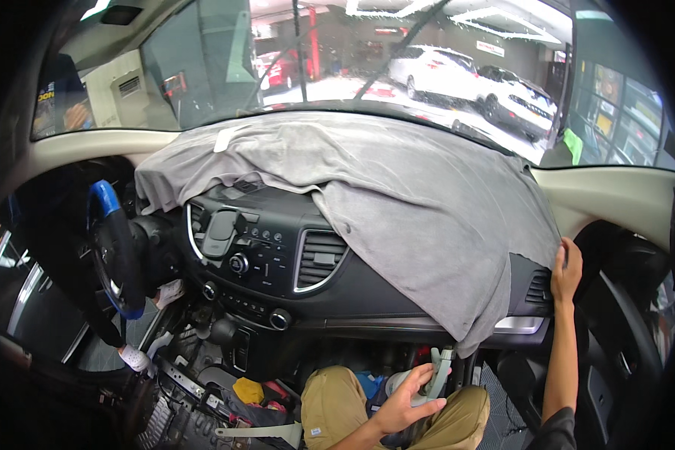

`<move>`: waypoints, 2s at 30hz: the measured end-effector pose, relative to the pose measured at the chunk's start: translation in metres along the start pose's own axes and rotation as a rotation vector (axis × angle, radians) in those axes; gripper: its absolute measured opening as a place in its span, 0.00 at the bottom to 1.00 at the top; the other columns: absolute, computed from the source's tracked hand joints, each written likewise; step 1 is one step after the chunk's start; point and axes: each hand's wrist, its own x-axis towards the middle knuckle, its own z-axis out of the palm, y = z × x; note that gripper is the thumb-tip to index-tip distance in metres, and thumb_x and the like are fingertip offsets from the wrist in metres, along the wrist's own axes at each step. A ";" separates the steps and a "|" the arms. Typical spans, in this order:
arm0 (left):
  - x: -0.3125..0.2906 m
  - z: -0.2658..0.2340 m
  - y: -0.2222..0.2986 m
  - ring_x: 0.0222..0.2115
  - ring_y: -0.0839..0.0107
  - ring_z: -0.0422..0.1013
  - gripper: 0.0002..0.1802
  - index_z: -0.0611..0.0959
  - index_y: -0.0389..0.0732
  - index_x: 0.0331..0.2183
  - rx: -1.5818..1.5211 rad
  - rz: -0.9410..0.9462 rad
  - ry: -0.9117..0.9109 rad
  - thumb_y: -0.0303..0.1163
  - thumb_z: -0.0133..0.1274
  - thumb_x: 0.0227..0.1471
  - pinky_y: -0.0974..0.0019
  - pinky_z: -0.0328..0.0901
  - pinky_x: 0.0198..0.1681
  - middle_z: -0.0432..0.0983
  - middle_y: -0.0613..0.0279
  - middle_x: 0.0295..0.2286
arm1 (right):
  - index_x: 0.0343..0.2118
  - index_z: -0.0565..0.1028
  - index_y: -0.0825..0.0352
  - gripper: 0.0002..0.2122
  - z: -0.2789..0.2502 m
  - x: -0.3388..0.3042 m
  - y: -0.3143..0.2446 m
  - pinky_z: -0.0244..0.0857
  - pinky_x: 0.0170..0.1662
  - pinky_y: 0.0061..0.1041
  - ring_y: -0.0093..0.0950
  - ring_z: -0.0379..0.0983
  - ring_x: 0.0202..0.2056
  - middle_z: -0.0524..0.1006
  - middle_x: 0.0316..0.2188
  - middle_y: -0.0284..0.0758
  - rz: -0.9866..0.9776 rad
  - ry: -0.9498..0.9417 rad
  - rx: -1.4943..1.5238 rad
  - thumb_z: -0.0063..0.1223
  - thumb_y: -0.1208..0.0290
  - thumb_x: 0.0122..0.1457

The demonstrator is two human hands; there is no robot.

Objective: The person places a gray cloth over the dashboard, sprays liquid onto the windshield, and uses a squeegee and utility knife to apply and trim a tint film. The person smooths the film with a squeegee and trims excess material along the edges.

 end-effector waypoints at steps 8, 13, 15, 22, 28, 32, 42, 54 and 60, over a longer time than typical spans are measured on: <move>0.013 0.015 0.003 0.63 0.59 0.39 0.49 0.43 0.27 0.60 0.125 0.132 -0.059 0.39 0.54 0.51 0.63 0.38 0.63 0.42 0.41 0.61 | 0.65 0.37 0.61 0.60 -0.086 -0.149 -0.158 0.59 0.54 0.36 0.37 0.57 0.57 0.55 0.57 0.41 0.412 -0.898 1.136 0.72 0.69 0.31; 0.031 0.026 0.063 0.57 0.50 0.54 0.36 0.66 0.34 0.54 1.030 0.015 -0.117 0.41 0.58 0.47 0.59 0.57 0.55 0.57 0.43 0.55 | 0.62 0.51 0.65 0.40 -0.055 -0.157 -0.213 0.64 0.45 0.23 0.26 0.69 0.42 0.68 0.46 0.38 0.652 -0.587 1.218 0.63 0.71 0.48; 0.047 0.011 0.100 0.54 0.48 0.57 0.29 0.74 0.38 0.49 1.227 -0.001 -0.094 0.42 0.58 0.46 0.54 0.57 0.55 0.62 0.44 0.52 | 0.58 0.58 0.68 0.31 -0.056 -0.159 -0.205 0.65 0.35 0.17 0.19 0.69 0.32 0.70 0.39 0.35 0.668 -0.583 1.169 0.57 0.78 0.51; 0.125 -0.057 0.086 0.60 0.52 0.49 0.33 0.70 0.57 0.56 1.897 0.664 0.291 0.54 0.53 0.48 0.46 0.41 0.61 0.53 0.52 0.60 | 0.50 0.69 0.75 0.19 -0.074 -0.184 -0.183 0.63 0.27 0.17 0.18 0.67 0.22 0.75 0.27 0.35 0.841 -0.576 1.336 0.52 0.72 0.57; 0.134 -0.052 0.042 0.49 0.58 0.62 0.25 0.78 0.52 0.48 1.854 0.851 0.518 0.45 0.57 0.45 0.49 0.53 0.51 0.70 0.58 0.45 | 0.47 0.70 0.75 0.19 -0.085 -0.229 -0.185 0.63 0.26 0.19 0.20 0.67 0.21 0.72 0.24 0.33 1.067 -0.445 1.313 0.54 0.66 0.57; 0.119 0.006 0.027 0.40 0.61 0.67 0.18 0.82 0.46 0.37 1.766 0.797 0.223 0.46 0.57 0.46 0.53 0.56 0.45 0.73 0.60 0.36 | 0.47 0.71 0.73 0.17 -0.060 -0.267 -0.205 0.64 0.28 0.19 0.20 0.68 0.24 0.72 0.27 0.32 1.010 -0.419 1.303 0.53 0.68 0.58; 0.179 -0.070 0.103 0.52 0.52 0.61 0.30 0.74 0.46 0.50 1.973 0.922 0.430 0.52 0.50 0.49 0.50 0.52 0.56 0.68 0.48 0.49 | 0.30 0.78 0.69 0.17 0.062 -0.361 -0.148 0.66 0.30 0.27 0.23 0.71 0.24 0.76 0.21 0.39 0.806 -0.908 0.520 0.59 0.56 0.53; 0.186 -0.075 0.093 0.51 0.56 0.63 0.38 0.72 0.31 0.48 1.994 0.934 0.512 0.56 0.49 0.49 0.54 0.52 0.57 0.69 0.47 0.48 | 0.35 0.77 0.65 0.19 0.085 -0.350 -0.138 0.65 0.36 0.37 0.46 0.73 0.33 0.76 0.29 0.47 0.524 -1.089 0.401 0.56 0.51 0.53; 0.191 -0.076 0.090 0.52 0.54 0.61 0.38 0.73 0.30 0.46 1.946 0.966 0.481 0.56 0.49 0.47 0.50 0.50 0.57 0.69 0.45 0.47 | 0.37 0.77 0.69 0.19 0.078 -0.390 -0.162 0.67 0.42 0.36 0.44 0.74 0.39 0.77 0.36 0.46 0.327 -1.138 0.800 0.58 0.56 0.53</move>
